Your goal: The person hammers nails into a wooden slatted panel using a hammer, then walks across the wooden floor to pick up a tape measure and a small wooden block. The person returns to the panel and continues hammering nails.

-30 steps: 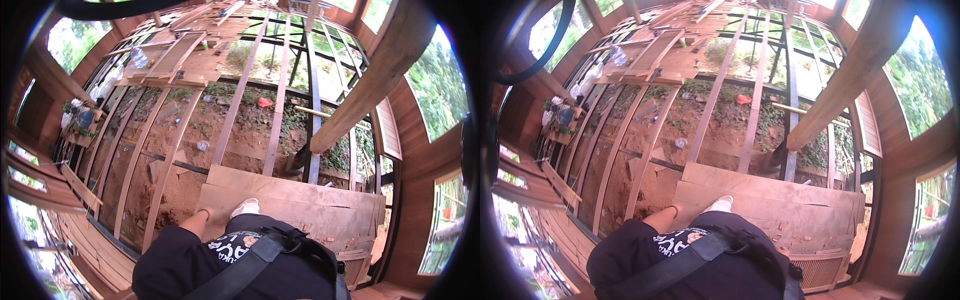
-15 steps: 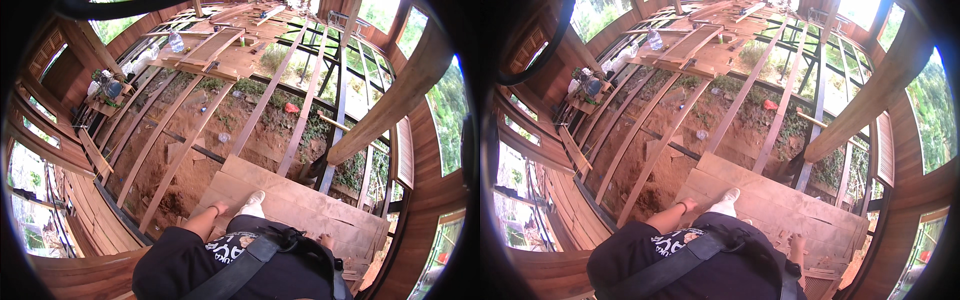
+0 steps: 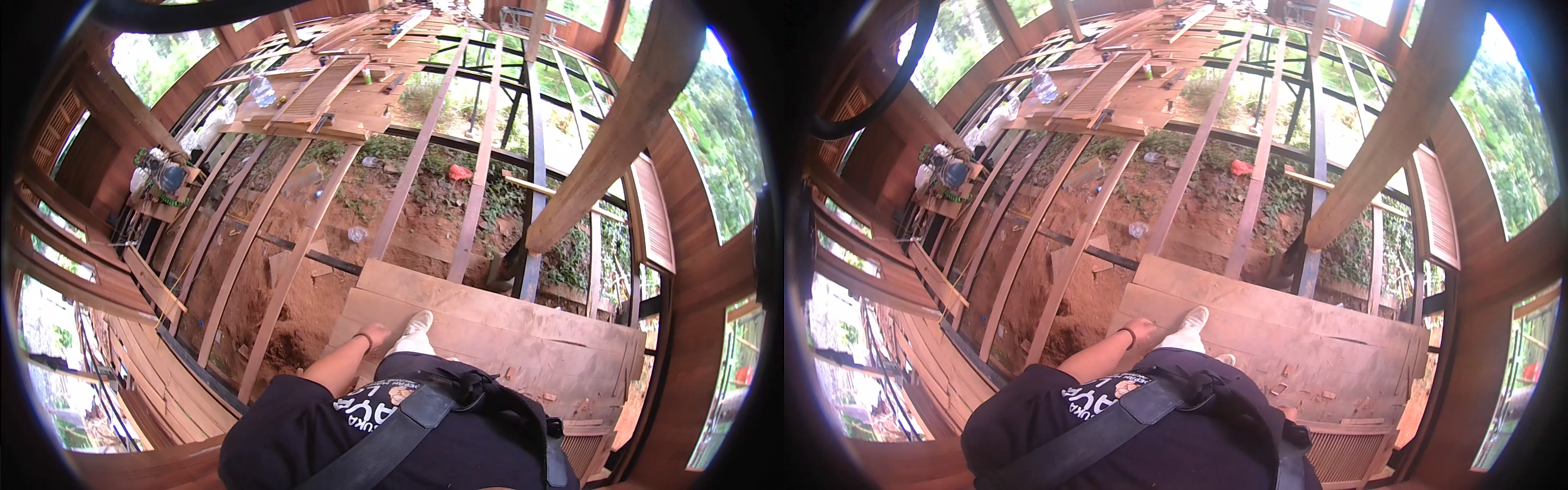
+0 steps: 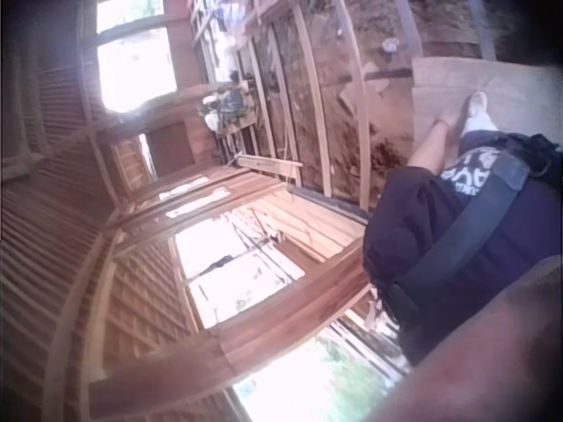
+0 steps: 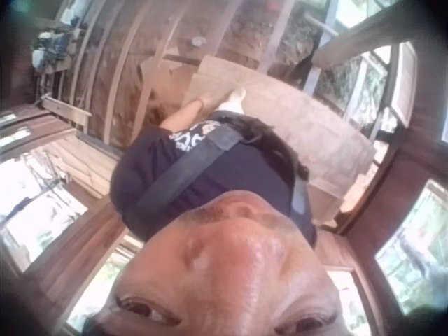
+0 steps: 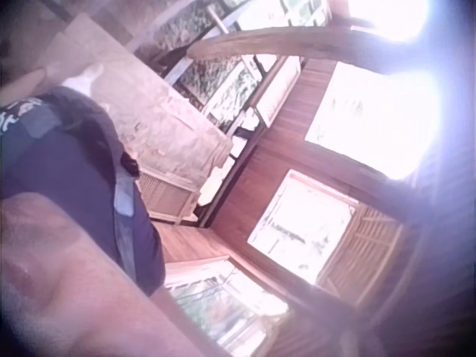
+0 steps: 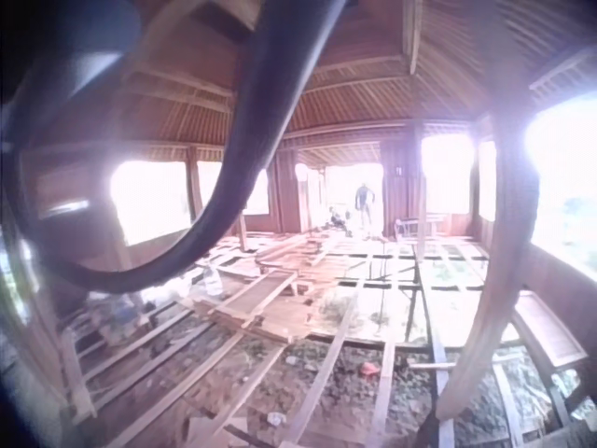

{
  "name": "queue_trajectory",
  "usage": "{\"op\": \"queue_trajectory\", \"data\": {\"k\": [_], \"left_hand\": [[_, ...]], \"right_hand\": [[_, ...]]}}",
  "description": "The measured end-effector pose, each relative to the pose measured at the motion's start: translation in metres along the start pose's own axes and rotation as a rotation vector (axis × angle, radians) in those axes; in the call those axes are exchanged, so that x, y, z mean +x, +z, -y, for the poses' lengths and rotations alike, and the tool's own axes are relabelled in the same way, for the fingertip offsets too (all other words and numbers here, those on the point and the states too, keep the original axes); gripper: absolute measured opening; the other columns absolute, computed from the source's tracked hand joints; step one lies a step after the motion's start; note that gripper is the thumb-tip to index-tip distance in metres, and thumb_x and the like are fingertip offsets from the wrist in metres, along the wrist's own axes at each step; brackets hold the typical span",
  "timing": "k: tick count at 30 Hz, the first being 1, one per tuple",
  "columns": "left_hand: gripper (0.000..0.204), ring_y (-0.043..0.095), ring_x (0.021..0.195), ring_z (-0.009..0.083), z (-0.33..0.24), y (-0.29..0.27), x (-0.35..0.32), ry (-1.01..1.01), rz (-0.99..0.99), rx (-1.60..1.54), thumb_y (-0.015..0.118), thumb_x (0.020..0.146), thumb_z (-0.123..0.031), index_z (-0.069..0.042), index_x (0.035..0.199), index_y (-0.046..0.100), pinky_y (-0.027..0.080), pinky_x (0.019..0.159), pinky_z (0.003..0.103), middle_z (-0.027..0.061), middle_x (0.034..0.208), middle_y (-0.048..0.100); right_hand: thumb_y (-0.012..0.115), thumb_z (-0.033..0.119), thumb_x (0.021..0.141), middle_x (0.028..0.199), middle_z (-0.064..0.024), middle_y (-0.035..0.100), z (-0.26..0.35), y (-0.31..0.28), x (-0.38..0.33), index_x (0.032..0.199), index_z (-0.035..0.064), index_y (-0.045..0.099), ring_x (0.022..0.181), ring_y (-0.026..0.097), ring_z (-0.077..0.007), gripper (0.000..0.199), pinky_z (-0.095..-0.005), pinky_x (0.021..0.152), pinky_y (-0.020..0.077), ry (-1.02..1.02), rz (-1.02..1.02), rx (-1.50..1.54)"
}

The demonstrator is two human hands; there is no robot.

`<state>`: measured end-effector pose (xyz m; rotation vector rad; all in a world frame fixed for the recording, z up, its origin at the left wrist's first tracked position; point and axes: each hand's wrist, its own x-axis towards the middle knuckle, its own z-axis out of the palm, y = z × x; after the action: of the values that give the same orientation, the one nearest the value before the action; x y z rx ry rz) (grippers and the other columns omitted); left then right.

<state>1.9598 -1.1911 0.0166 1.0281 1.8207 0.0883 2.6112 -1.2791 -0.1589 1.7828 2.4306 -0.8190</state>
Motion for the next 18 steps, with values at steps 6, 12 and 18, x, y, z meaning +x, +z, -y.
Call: {"op": "queue_trajectory", "data": {"k": [6,12,18], "left_hand": [[0.031,0.067,0.077,0.0209,-0.015,0.006,0.019,0.051,-0.026,-0.159,0.060,0.090,-0.030,-0.003,0.095,0.073,0.052,0.072,0.039,0.0114,0.089,0.072],[0.024,0.062,0.070,0.0141,0.026,0.001,0.032,0.022,0.083,-0.181,0.061,0.093,-0.026,-0.003,0.095,0.069,0.046,0.056,0.031,0.0038,0.081,0.066],[0.026,0.063,0.077,0.0197,0.054,-0.023,0.033,0.188,0.219,0.409,0.061,0.094,-0.029,-0.003,0.095,0.068,0.047,0.064,0.034,0.0065,0.087,0.068]], "right_hand": [[0.069,0.029,0.075,0.088,-0.0084,0.075,0.044,-0.035,-0.020,0.088,0.0146,0.079,0.085,0.073,-0.0266,0.021,-0.0395,0.074,0.0570,0.216,0.170,-0.228],[0.082,0.019,0.070,0.110,-0.0226,0.070,0.140,-0.116,-0.009,0.110,0.0045,0.071,0.106,0.068,-0.0355,0.043,-0.0420,0.087,0.0554,0.871,-0.148,0.347],[0.074,0.031,0.076,0.097,-0.0213,0.072,0.159,-0.092,-0.027,0.093,0.0025,0.077,0.096,0.070,-0.0359,0.034,-0.0431,0.086,0.0558,0.894,-0.004,0.415]]}}
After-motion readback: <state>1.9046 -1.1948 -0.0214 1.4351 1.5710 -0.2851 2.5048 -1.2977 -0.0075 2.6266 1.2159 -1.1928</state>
